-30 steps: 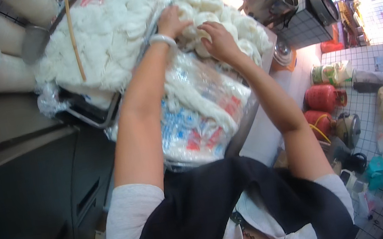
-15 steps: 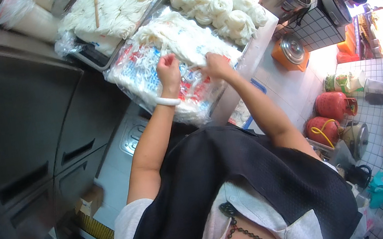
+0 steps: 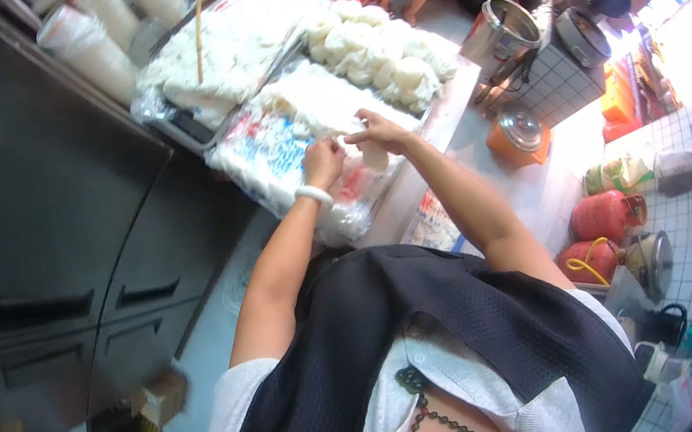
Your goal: The person repeatedly picks up portions of white dough, shapes them into balls, and places them into a tray. Later, the person stirs meat in a wok and pours soaked grains from a red bucket into a blue colander.
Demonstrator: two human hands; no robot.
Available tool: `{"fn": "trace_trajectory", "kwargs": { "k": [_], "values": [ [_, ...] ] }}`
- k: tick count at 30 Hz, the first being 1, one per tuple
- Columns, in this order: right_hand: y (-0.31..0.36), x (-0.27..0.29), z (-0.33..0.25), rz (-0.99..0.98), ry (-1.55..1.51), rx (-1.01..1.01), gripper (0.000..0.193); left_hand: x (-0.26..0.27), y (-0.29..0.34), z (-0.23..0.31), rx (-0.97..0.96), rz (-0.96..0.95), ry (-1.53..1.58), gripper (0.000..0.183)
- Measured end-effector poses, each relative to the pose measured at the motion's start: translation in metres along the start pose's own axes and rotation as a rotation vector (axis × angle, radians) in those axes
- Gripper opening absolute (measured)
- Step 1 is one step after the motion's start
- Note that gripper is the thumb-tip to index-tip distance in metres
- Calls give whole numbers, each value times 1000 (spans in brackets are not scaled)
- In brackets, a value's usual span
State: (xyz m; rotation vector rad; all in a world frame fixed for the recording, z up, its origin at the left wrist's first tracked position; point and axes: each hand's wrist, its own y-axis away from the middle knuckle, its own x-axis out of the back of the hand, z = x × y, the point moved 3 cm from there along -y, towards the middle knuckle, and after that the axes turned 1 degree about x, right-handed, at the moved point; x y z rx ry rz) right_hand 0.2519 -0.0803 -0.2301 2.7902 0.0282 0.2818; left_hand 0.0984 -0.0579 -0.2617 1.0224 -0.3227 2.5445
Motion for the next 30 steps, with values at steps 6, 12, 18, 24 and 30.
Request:
{"fn": "trace_trajectory", "kwargs": {
  "k": [6,12,18,24,30],
  "values": [
    [-1,20,-4,193,112,-50,51,64,2,-12,-14,66,-107,33],
    [8,1,-4,107,-202,-129,39,103,-3,-24,114,84,-341,71],
    [1,-19,-3,204,-205,-106,31,51,-10,-19,377,-168,599,42],
    [22,-34,-19,176,127,-25,44,0,-8,-9,885,-620,1476,39],
    [34,-29,-34,175,157,52,49,-8,-13,-14,796,-550,1625,28]
  ]
}}
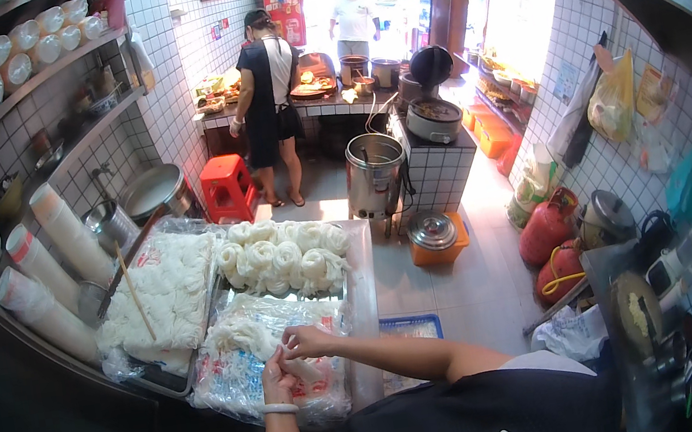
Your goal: The person repeatedly picks up portions of white dough, shapes them into balls, and places them into a tray. Later, the person stirs meat in a wok and pours soaked grains from a red bucket into a blue colander.
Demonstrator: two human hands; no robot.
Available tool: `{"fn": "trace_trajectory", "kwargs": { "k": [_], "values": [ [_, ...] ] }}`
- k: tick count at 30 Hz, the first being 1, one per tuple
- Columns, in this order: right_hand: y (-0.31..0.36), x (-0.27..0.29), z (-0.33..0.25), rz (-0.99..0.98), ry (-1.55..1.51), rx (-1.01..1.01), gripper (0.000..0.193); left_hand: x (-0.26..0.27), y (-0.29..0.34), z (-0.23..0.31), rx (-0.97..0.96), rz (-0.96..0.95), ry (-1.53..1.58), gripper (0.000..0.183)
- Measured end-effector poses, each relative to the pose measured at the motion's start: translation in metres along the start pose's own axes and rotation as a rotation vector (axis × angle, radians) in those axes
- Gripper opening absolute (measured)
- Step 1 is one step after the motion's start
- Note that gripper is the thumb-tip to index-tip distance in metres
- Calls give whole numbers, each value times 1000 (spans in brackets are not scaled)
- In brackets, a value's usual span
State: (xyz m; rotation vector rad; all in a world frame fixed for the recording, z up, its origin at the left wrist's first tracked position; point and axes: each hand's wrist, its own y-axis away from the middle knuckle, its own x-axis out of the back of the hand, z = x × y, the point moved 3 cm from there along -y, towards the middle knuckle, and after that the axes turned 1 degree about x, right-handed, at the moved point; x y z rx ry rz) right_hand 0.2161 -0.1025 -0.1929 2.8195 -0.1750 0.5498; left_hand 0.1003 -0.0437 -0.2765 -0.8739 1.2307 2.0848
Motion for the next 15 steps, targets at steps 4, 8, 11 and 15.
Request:
{"fn": "trace_trajectory", "kwargs": {
  "k": [4,8,11,15],
  "values": [
    [-6,0,5,43,60,80,40,4,-2,-4,-133,41,-3,29],
    [-15,1,15,85,92,89,36,4,-1,-5,-116,20,42,30],
    [-20,-3,22,-65,-206,-69,42,1,6,0,-81,-9,-28,23],
    [-19,-6,24,-196,-468,-209,47,-4,18,2,29,-26,6,26]
  ]
}}
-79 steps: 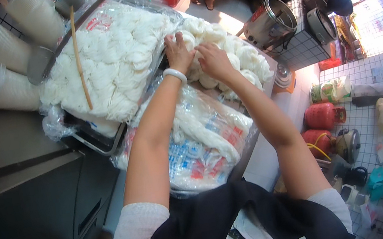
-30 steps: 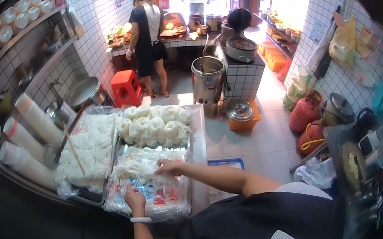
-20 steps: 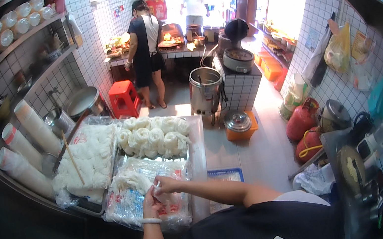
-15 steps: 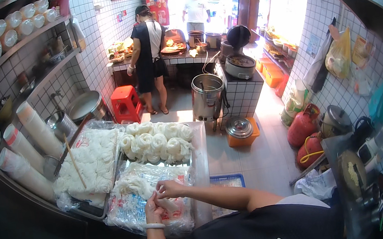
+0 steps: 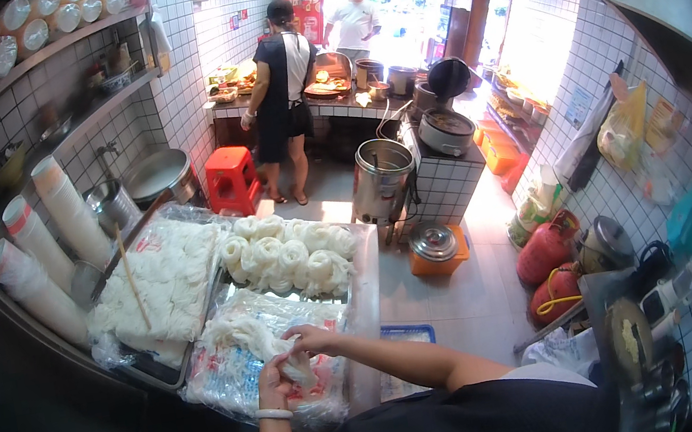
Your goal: The person repeatedly picks up portions of white dough, shapes them into balls, and places them into a tray. Later, the person stirs meat in a wok and pours soaked grains from a red bucket into a blue colander.
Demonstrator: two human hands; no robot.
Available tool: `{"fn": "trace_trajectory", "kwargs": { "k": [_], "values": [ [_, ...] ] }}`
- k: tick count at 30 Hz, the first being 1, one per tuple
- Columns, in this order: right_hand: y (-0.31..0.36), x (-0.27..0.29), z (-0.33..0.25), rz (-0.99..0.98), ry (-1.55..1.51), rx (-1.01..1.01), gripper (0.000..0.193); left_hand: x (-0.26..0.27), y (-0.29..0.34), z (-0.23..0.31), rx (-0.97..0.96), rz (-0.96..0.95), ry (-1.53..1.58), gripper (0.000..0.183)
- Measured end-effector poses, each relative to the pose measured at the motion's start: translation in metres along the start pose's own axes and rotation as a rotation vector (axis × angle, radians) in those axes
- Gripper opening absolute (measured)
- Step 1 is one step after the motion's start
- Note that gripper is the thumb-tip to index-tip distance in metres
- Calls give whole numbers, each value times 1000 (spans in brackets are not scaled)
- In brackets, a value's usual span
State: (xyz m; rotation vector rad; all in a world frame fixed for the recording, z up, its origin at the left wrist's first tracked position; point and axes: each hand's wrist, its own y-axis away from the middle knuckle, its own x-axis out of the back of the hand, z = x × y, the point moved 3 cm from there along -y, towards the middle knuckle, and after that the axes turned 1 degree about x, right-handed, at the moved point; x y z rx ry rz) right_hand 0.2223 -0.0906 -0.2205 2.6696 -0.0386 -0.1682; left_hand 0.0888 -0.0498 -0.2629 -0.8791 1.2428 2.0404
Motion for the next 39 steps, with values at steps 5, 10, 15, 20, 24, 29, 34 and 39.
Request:
{"fn": "trace_trajectory", "kwargs": {
  "k": [5,10,15,20,24,29,34,39],
  "values": [
    [2,-4,4,7,-267,-14,44,-3,5,4,-75,9,-37,23],
    [-8,-3,11,31,-243,54,46,-10,13,12,-169,-2,-218,31],
    [-20,8,21,17,11,-27,45,-28,22,14,-321,45,-474,37],
    [-23,31,19,-59,-551,142,47,-29,20,56,-395,129,-380,17],
    [-18,46,30,-21,-579,-6,38,-69,36,133,-642,-258,-493,15],
    [-7,42,39,196,409,64,25,-147,84,228,-335,-245,-458,36],
    [-2,24,34,202,840,147,24,-225,130,270,-428,-313,-611,44],
    [8,17,29,135,998,103,27,-290,178,273,-650,-183,-692,29]
  ]
}}
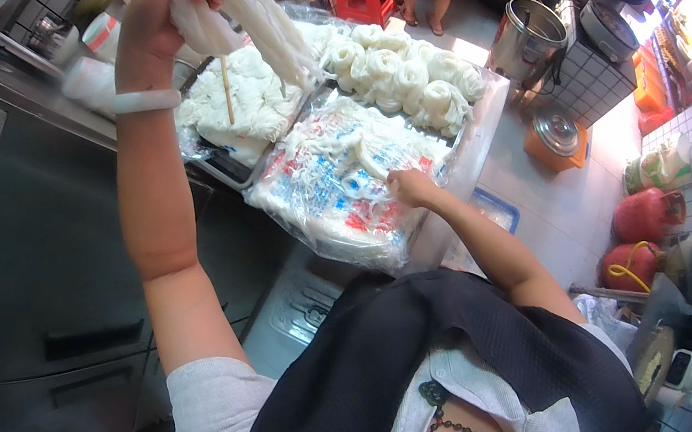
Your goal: The person repeatedly picks up portions of white dough, shapes them into balls, and places them into a tray. Later, the person stirs meat in a wok and pours soaked grains from a red bucket into a blue colander.
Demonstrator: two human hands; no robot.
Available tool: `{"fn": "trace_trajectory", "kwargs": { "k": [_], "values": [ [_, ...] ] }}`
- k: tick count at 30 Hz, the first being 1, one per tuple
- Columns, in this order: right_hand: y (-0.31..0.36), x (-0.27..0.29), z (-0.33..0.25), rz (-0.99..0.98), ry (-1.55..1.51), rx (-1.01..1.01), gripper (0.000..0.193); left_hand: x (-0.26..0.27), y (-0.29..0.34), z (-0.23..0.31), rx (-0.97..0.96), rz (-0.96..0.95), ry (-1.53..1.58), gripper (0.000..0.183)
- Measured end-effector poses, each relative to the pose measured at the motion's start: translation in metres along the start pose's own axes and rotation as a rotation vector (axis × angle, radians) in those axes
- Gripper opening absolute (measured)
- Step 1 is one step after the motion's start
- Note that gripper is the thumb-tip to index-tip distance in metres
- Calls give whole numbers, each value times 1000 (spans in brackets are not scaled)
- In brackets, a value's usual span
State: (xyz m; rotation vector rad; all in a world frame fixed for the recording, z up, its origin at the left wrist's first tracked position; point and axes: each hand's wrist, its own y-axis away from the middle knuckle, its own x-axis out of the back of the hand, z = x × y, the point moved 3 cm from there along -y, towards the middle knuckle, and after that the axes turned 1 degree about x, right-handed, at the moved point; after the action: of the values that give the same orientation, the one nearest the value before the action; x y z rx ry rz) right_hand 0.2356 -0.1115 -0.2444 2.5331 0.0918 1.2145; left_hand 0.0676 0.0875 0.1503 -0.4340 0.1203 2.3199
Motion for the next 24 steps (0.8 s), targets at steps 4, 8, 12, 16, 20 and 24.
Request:
{"fn": "trace_trajectory", "kwargs": {
  "k": [4,8,12,16,20,24],
  "values": [
    [18,27,-23,-83,201,175,35,-41,10,24,-150,55,-126,30],
    [28,106,-63,184,-67,317,39,-71,29,-6,127,-96,-150,42],
    [45,137,-117,-692,-1624,373,74,-91,53,-98,98,80,-230,30],
    [69,151,-117,-503,-1662,124,43,-126,105,-209,65,-64,-387,23],
    [131,154,-76,-159,-1515,194,14,-158,150,-291,280,-92,-47,36],
    [199,165,-23,-156,-1273,69,15,-207,138,-332,449,-247,637,62]
  ]
}}
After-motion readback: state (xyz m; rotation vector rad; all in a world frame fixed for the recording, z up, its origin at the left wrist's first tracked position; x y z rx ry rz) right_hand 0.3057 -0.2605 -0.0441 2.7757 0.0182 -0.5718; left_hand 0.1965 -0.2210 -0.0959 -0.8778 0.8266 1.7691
